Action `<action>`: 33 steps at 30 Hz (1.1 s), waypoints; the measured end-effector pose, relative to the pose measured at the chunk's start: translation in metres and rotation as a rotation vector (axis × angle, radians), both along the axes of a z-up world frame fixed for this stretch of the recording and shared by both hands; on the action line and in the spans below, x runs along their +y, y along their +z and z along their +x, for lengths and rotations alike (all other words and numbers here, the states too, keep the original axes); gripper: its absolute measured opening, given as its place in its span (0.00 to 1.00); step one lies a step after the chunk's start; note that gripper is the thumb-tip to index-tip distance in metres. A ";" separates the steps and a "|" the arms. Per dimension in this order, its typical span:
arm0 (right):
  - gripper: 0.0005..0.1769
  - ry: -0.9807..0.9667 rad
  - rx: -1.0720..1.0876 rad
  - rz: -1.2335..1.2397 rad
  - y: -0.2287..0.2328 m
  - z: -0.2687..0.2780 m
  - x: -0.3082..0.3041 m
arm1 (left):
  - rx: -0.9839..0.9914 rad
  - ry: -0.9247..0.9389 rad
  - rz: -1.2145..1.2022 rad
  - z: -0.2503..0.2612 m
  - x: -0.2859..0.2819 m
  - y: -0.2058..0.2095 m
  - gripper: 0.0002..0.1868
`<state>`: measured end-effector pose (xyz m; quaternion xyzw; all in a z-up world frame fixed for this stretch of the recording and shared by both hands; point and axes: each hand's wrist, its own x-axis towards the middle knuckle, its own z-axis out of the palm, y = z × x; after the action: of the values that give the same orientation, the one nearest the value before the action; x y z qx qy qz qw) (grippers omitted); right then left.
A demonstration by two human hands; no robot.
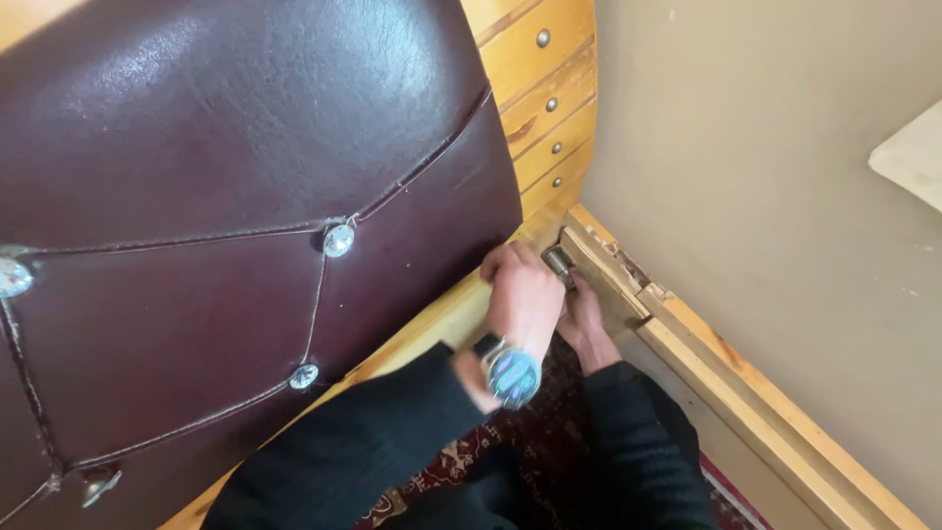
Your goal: Tightening bolts on a wooden bed frame using a socket wrench.
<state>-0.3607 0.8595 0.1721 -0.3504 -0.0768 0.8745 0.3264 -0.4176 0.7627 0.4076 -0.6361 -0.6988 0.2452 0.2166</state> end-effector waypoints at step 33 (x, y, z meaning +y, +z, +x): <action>0.11 -0.093 -0.525 0.441 -0.002 -0.008 -0.025 | -0.867 0.266 0.288 -0.085 -0.105 -0.389 0.21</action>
<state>-0.3691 0.8346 0.1705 -0.4876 -0.3294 0.7011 0.4028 -0.5028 0.6574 0.0187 -0.5482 -0.8270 -0.1167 -0.0423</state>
